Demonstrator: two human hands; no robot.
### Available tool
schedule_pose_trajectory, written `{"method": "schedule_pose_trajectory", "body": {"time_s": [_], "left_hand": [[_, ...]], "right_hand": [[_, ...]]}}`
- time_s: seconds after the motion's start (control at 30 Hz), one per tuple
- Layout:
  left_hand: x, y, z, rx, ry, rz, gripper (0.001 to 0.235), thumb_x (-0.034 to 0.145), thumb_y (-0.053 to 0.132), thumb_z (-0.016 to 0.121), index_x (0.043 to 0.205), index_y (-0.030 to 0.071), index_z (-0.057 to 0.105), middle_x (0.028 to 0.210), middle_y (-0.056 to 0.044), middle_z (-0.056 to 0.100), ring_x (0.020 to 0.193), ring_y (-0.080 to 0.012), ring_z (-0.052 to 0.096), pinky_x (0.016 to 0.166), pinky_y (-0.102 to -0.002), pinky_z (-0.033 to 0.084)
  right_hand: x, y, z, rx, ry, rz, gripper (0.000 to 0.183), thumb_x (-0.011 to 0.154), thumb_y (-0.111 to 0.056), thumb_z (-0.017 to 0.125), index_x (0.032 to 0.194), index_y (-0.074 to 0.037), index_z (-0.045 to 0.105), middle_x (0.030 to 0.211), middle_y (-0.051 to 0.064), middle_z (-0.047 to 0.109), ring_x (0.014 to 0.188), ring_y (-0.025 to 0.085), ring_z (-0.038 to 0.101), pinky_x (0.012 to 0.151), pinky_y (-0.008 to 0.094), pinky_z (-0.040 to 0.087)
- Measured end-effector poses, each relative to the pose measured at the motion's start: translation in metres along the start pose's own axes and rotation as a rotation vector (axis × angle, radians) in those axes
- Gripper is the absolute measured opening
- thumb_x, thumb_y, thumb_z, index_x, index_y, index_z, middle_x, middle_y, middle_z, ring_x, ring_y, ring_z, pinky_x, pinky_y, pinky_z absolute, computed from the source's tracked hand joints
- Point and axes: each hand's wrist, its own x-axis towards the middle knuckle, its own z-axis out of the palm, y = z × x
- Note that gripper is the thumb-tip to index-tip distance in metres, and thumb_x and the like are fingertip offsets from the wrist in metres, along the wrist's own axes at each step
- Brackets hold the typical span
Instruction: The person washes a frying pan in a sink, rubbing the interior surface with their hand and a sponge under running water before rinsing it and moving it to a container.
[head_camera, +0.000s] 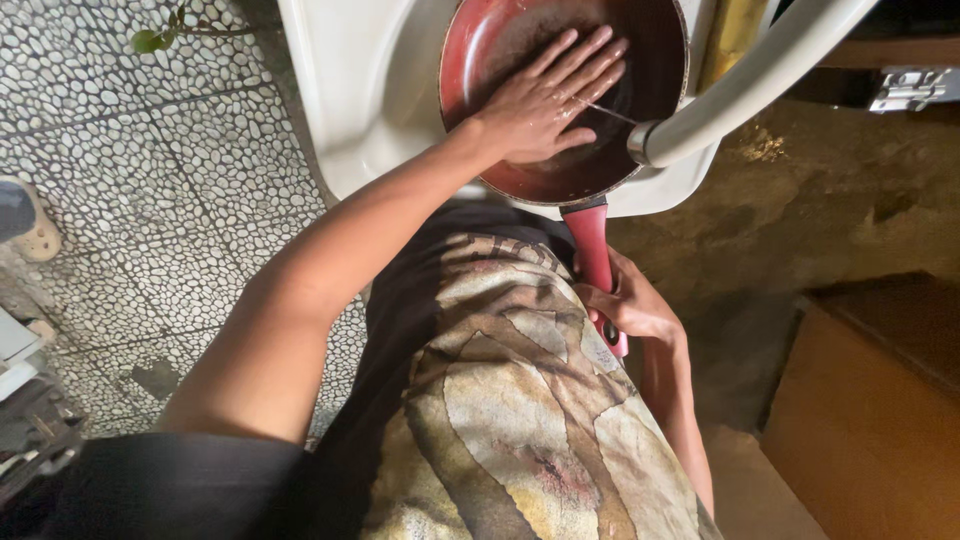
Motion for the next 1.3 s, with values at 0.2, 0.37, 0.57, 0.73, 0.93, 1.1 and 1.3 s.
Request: {"method": "schedule_pose_trajectory", "body": {"time_s": [0.2, 0.37, 0.57, 0.73, 0.93, 1.1, 1.3], "left_hand": [[0.001, -0.016, 0.005, -0.098, 0.066, -0.323, 0.08, 0.114, 0.054, 0.047, 0.168, 0.001, 0.018, 0.174, -0.016, 0.016, 0.162, -0.032, 0.01, 0.134, -0.052, 0.004], [0.0, 0.003, 0.017, 0.067, 0.118, -0.363, 0.081, 0.113, 0.047, 0.052, 0.161, -0.009, 0.02, 0.17, -0.027, 0.017, 0.158, -0.0419, 0.009, 0.129, -0.056, 0.005], [-0.015, -0.019, 0.018, -0.032, -0.003, -0.008, 0.078, 0.113, 0.049, 0.047, 0.169, 0.003, 0.018, 0.175, -0.016, 0.012, 0.162, -0.0307, 0.007, 0.132, -0.053, 0.009], [-0.018, -0.027, 0.019, -0.009, -0.15, -0.378, 0.078, 0.11, 0.052, 0.041, 0.166, 0.005, 0.014, 0.174, -0.012, 0.009, 0.16, -0.0292, 0.005, 0.128, -0.055, 0.009], [-0.03, -0.017, 0.033, -0.097, -0.298, -0.437, 0.086, 0.109, 0.056, 0.039, 0.162, -0.006, 0.011, 0.169, -0.028, 0.002, 0.157, -0.0407, 0.001, 0.127, -0.053, 0.012], [-0.041, -0.041, 0.039, -0.168, -0.389, -0.253, 0.082, 0.107, 0.055, 0.036, 0.162, -0.002, 0.012, 0.169, -0.026, 0.002, 0.157, -0.0395, 0.001, 0.128, -0.051, 0.01], [-0.02, -0.017, 0.016, -0.129, -0.626, -0.55, 0.09, 0.102, 0.063, 0.032, 0.162, 0.002, 0.003, 0.171, -0.014, -0.005, 0.157, -0.032, -0.006, 0.126, -0.051, 0.009]], "right_hand": [[0.006, -0.001, -0.002, -0.074, -0.018, -0.051, 0.028, 0.086, -0.004, 0.067, 0.11, -0.005, 0.053, 0.082, 0.003, 0.057, 0.067, 0.011, 0.056, 0.059, 0.029, 0.05], [0.005, -0.007, -0.004, -0.362, 0.007, -0.17, 0.027, 0.086, -0.004, 0.07, 0.108, -0.005, 0.056, 0.085, 0.005, 0.06, 0.076, 0.011, 0.055, 0.067, 0.029, 0.05], [0.003, -0.009, -0.004, -0.098, -0.05, 0.002, 0.023, 0.087, -0.004, 0.065, 0.106, -0.003, 0.053, 0.073, 0.002, 0.058, 0.062, 0.012, 0.055, 0.056, 0.031, 0.049], [0.004, -0.021, 0.0, -0.155, -0.081, 0.051, 0.021, 0.085, -0.006, 0.066, 0.104, -0.002, 0.057, 0.071, 0.004, 0.06, 0.06, 0.012, 0.058, 0.054, 0.03, 0.049], [-0.004, -0.048, 0.006, -0.142, -0.085, 0.24, 0.017, 0.085, -0.009, 0.068, 0.098, -0.001, 0.06, 0.063, 0.004, 0.062, 0.052, 0.013, 0.056, 0.046, 0.028, 0.045], [-0.014, -0.045, 0.015, 0.225, -0.101, 0.164, 0.026, 0.082, -0.005, 0.07, 0.106, -0.001, 0.06, 0.065, 0.002, 0.058, 0.053, 0.011, 0.055, 0.047, 0.025, 0.042], [-0.015, -0.038, 0.033, 0.192, -0.009, 0.278, 0.027, 0.081, -0.007, 0.071, 0.106, -0.001, 0.06, 0.06, 0.004, 0.058, 0.046, 0.013, 0.054, 0.041, 0.026, 0.041]]}}
